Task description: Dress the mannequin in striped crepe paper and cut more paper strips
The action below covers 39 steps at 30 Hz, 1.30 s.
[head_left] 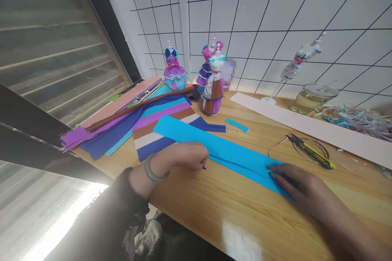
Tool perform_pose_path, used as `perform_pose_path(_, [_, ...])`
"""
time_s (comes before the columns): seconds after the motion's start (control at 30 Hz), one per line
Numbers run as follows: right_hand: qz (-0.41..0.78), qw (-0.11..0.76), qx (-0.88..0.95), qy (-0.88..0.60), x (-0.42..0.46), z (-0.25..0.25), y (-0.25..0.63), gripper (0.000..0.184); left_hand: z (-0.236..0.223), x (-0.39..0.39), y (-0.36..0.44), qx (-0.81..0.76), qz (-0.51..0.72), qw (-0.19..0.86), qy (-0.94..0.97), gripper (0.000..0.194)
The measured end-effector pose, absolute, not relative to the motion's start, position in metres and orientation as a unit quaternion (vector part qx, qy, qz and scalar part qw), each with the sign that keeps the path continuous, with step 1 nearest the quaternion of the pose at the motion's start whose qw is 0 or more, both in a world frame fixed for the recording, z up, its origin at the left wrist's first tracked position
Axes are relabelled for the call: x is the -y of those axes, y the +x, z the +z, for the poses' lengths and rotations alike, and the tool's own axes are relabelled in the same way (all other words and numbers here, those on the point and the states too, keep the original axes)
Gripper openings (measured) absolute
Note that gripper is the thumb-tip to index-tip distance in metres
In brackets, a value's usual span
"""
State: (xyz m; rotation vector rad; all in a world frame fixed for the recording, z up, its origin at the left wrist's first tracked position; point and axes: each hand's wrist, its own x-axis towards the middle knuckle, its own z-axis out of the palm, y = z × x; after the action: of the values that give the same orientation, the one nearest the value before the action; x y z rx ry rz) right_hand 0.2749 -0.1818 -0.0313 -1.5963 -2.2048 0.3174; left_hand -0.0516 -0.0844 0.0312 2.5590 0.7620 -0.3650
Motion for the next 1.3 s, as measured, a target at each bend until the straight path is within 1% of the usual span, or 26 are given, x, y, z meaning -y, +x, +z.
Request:
perform_pose_path(0.17, [0.112,0.200,0.792,-0.566,0.183,-0.032,0.275,0.029,0.031,0.081,-0.052,-0.272,-0.125,0.260,0.918,0.013])
perform_pose_path(0.43, [0.111,0.203,0.795,-0.561,0.183,-0.033,0.275,0.030,0.036,0.077,-0.054,-0.242,-0.094,0.312,0.914,0.017])
perform_pose_path(0.57, [0.111,0.204,0.793,-0.563,0.182,-0.034,0.275,0.030,0.031,0.080,-0.050,-0.224,-0.100,0.301,0.921,0.017])
perform_pose_path(0.73, [0.119,0.197,0.789,-0.569,0.182,-0.033,0.275,0.031,0.027,0.081,-0.049,-0.240,-0.105,0.281,0.923,0.018])
perform_pose_path(1.03, [0.103,0.198,0.796,-0.563,0.184,-0.031,0.274,0.029,0.024,0.076,-0.051,-0.235,-0.120,0.309,0.914,0.018])
perform_pose_path(1.2, [0.109,0.205,0.796,-0.558,0.184,-0.029,0.272,0.031,0.021,0.068,-0.054,-0.237,-0.073,0.289,0.924,0.018])
perform_pose_path(1.3, [0.064,0.230,0.801,-0.550,0.183,-0.026,0.269,0.032,0.025,0.066,-0.052,-0.228,-0.034,0.334,0.914,0.017])
